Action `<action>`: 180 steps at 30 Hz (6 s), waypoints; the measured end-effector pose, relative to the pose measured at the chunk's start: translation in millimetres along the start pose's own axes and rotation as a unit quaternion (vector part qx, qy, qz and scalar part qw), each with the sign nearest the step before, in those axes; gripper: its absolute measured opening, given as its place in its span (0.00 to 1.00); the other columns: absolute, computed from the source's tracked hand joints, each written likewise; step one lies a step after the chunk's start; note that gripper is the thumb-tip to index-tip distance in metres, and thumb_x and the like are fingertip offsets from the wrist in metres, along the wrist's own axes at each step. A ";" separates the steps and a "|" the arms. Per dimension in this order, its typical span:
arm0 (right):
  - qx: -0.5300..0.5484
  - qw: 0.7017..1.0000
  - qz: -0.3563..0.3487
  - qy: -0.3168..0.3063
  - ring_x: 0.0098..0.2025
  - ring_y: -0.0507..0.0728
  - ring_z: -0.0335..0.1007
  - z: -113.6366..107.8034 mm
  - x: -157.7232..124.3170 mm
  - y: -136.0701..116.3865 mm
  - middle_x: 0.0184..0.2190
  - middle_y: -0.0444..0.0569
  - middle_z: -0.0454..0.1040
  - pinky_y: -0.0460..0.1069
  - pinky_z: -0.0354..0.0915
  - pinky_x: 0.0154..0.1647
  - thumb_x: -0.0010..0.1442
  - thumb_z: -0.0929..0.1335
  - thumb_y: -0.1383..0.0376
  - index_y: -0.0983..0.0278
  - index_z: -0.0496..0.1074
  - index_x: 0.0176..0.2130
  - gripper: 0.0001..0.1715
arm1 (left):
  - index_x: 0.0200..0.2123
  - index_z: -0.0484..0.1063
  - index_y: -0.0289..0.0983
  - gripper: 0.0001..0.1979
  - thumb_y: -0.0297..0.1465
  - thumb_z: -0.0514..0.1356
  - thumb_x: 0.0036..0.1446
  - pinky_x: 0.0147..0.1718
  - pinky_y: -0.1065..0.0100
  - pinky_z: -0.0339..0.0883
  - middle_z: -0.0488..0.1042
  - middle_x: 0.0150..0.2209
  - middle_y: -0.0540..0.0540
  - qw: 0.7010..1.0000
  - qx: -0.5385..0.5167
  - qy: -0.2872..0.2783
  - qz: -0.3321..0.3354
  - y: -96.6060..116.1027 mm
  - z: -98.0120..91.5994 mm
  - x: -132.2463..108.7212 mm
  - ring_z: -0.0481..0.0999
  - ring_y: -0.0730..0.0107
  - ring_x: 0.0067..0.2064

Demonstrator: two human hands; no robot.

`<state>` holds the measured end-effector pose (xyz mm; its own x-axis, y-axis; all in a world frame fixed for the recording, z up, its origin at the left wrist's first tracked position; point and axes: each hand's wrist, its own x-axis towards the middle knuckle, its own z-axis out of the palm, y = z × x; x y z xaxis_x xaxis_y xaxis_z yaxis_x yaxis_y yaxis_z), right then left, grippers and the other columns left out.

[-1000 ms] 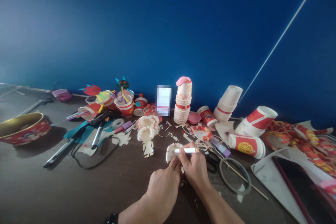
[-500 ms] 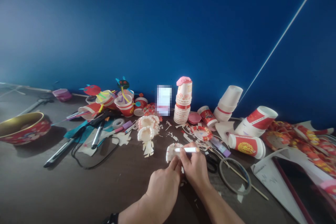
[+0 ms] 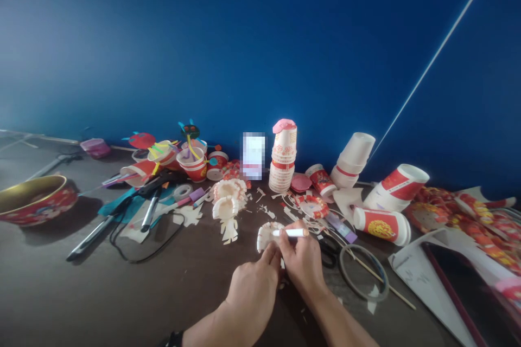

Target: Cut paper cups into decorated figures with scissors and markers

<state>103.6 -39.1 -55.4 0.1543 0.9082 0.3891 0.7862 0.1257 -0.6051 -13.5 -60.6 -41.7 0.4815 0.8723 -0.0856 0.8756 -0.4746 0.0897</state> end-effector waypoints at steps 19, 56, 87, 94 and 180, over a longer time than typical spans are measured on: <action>0.083 0.996 0.026 0.023 0.19 0.54 0.67 -1.0 -0.3 1.0 0.18 0.46 0.70 0.45 0.61 0.20 0.56 0.61 0.57 0.63 0.63 0.28 0.12 | 0.51 0.62 0.36 0.19 0.26 0.47 0.55 0.24 0.63 0.70 0.66 0.50 0.36 1.000 -0.019 -0.003 -0.005 -1.2 1.5 1.0 0.76 0.62 0.29; 0.058 0.998 0.022 -0.009 0.21 0.54 0.67 0.7 1.0 1.3 0.19 0.45 0.70 0.45 0.60 0.22 0.57 0.61 0.56 0.63 0.62 0.28 0.13 | 0.54 0.58 0.35 0.21 0.24 0.45 0.56 0.24 0.67 0.69 0.64 0.51 0.32 1.000 -0.002 -0.016 0.002 -1.4 1.4 0.9 0.75 0.65 0.29; 0.030 0.999 0.010 0.003 0.21 0.55 0.68 0.3 0.3 1.4 0.19 0.47 0.71 0.45 0.61 0.21 0.56 0.60 0.56 0.63 0.63 0.28 0.13 | 0.54 0.59 0.35 0.21 0.24 0.47 0.55 0.23 0.69 0.67 0.64 0.51 0.34 1.000 0.005 -0.012 0.003 -1.0 -1.7 -0.8 0.75 0.67 0.29; 0.022 1.000 0.011 0.005 0.21 0.55 0.68 -0.7 -0.1 1.2 0.19 0.46 0.71 0.46 0.61 0.22 0.56 0.60 0.56 0.63 0.62 0.28 0.13 | 0.54 0.58 0.34 0.21 0.24 0.45 0.56 0.23 0.67 0.67 0.63 0.52 0.31 1.000 0.002 -0.016 0.000 -0.2 -2.0 -0.1 0.75 0.64 0.30; 0.026 0.993 0.037 0.109 0.18 0.53 0.66 -8.1 0.4 2.9 0.17 0.46 0.70 0.45 0.60 0.19 0.54 0.61 0.57 0.64 0.63 0.26 0.13 | 0.55 0.57 0.36 0.21 0.30 0.44 0.58 0.23 0.65 0.70 0.63 0.53 0.36 1.000 -0.007 0.012 -0.003 -1.5 5.2 0.2 0.75 0.64 0.29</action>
<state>110.7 -41.6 -51.3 0.3411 0.8083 0.4799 0.7368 0.0872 -0.6705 -14.5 -60.3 -47.1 0.4749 0.8779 -0.0618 0.8779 -0.4677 0.1021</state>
